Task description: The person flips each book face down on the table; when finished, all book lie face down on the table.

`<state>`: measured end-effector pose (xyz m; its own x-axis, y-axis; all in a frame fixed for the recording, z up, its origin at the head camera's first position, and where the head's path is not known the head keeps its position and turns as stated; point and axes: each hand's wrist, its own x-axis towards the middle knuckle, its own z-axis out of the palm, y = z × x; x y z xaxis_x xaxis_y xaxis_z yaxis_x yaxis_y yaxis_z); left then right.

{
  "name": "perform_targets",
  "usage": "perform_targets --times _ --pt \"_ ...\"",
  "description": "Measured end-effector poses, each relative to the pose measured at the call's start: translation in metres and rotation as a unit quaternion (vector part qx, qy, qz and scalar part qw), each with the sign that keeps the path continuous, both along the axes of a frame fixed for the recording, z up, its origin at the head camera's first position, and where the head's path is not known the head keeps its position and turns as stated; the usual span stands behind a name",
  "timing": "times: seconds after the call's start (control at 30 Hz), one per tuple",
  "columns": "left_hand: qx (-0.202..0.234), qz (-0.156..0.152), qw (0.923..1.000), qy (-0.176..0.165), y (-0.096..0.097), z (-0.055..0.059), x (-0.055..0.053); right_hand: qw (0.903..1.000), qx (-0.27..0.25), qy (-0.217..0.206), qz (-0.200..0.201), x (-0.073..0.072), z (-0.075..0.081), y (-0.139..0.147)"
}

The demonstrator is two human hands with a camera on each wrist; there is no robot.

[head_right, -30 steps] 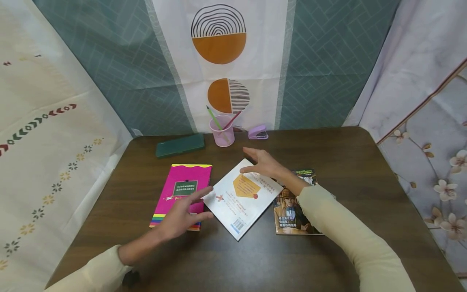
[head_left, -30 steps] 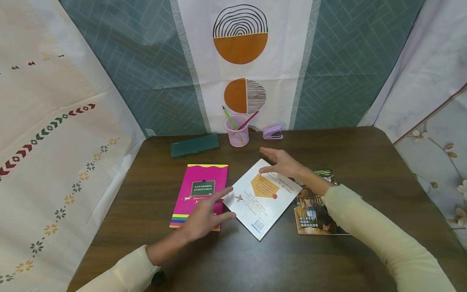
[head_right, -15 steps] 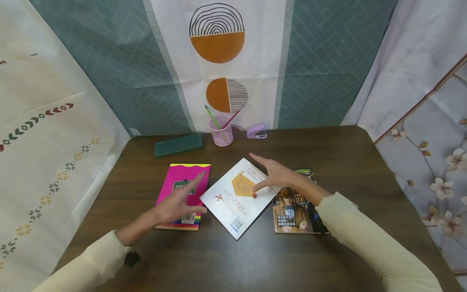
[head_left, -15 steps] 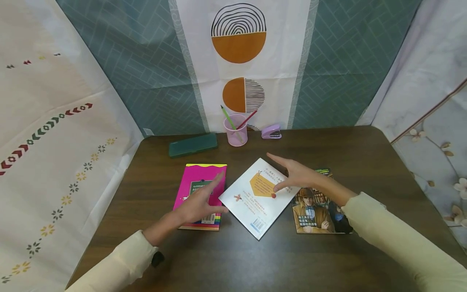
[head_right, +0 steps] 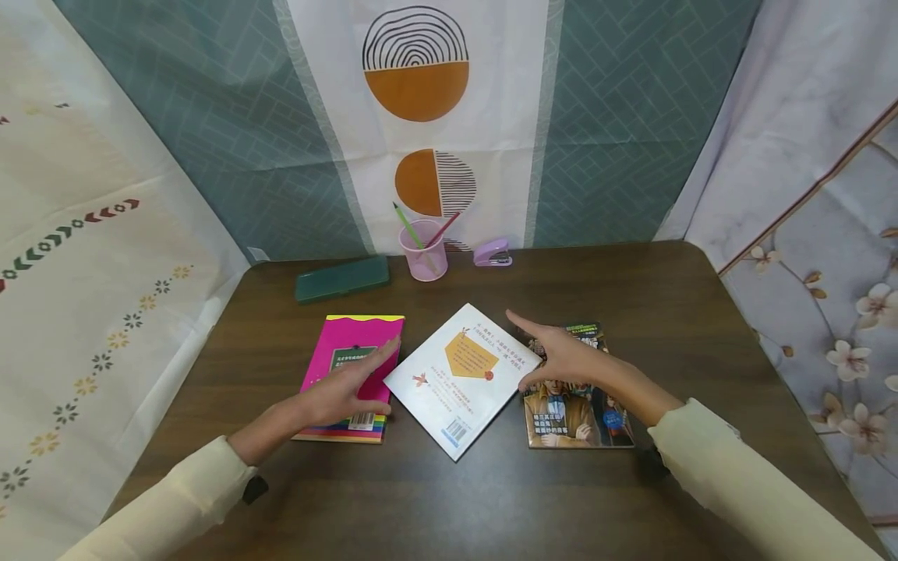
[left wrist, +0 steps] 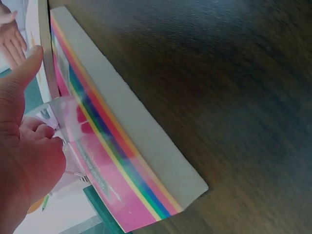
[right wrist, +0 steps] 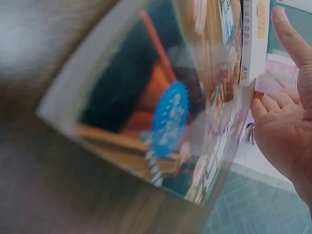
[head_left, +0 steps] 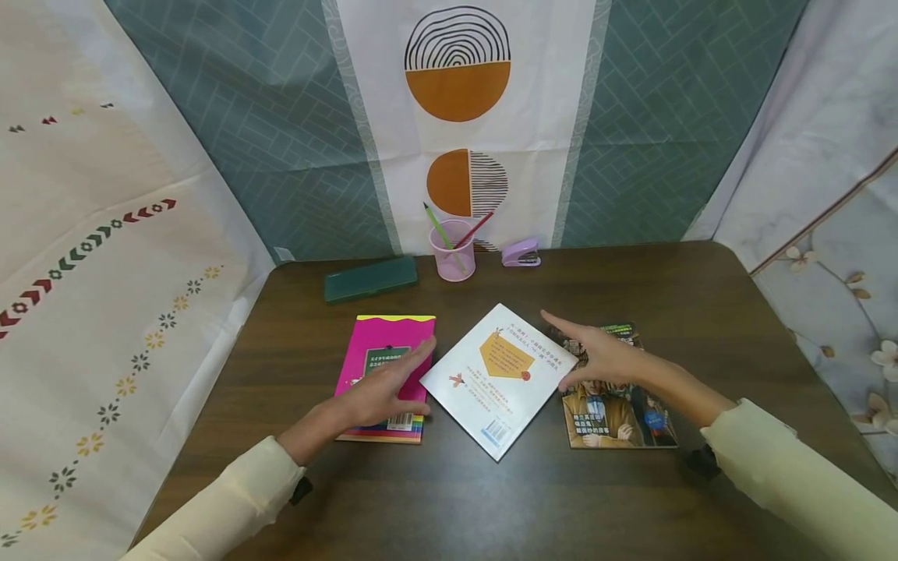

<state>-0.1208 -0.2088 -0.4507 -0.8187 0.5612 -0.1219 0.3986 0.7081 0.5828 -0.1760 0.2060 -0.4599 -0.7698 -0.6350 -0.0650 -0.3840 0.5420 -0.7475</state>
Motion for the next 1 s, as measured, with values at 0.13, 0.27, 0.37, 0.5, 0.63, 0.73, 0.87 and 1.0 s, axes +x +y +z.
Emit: perform_targets --times 0.13,0.27,0.37,0.5,0.63,0.73,0.87,1.0 --pt "0.0 -0.009 1.0 0.0 -0.003 -0.003 0.0 0.9995 0.017 0.027 -0.002 0.005 0.001 0.008" --pt "-0.001 -0.016 0.9999 0.003 -0.006 -0.007 0.0 0.9992 0.016 0.037 0.002 0.01 -0.001 0.011" --pt "-0.008 -0.016 0.9998 0.004 -0.006 -0.009 0.001 0.9999 -0.015 0.006 0.0 0.012 -0.003 0.011" --pt "-0.013 -0.017 0.9998 0.004 -0.005 -0.011 0.001 0.9993 -0.033 -0.006 -0.014 0.015 -0.007 0.01" --pt "-0.007 -0.029 0.9995 0.012 -0.003 -0.014 0.0 0.9994 -0.022 0.015 -0.023 0.016 -0.009 0.01" --pt "0.004 -0.034 0.9992 0.018 -0.002 -0.016 0.001 0.9992 -0.018 0.025 -0.025 0.017 -0.009 0.009" --pt "0.003 -0.028 0.9992 0.028 0.001 -0.016 0.002 0.9992 -0.016 0.029 -0.024 0.018 -0.009 0.007" --pt "0.003 -0.016 0.9992 0.037 0.004 -0.017 0.004 0.9992 -0.012 0.029 -0.025 0.017 -0.008 0.005"
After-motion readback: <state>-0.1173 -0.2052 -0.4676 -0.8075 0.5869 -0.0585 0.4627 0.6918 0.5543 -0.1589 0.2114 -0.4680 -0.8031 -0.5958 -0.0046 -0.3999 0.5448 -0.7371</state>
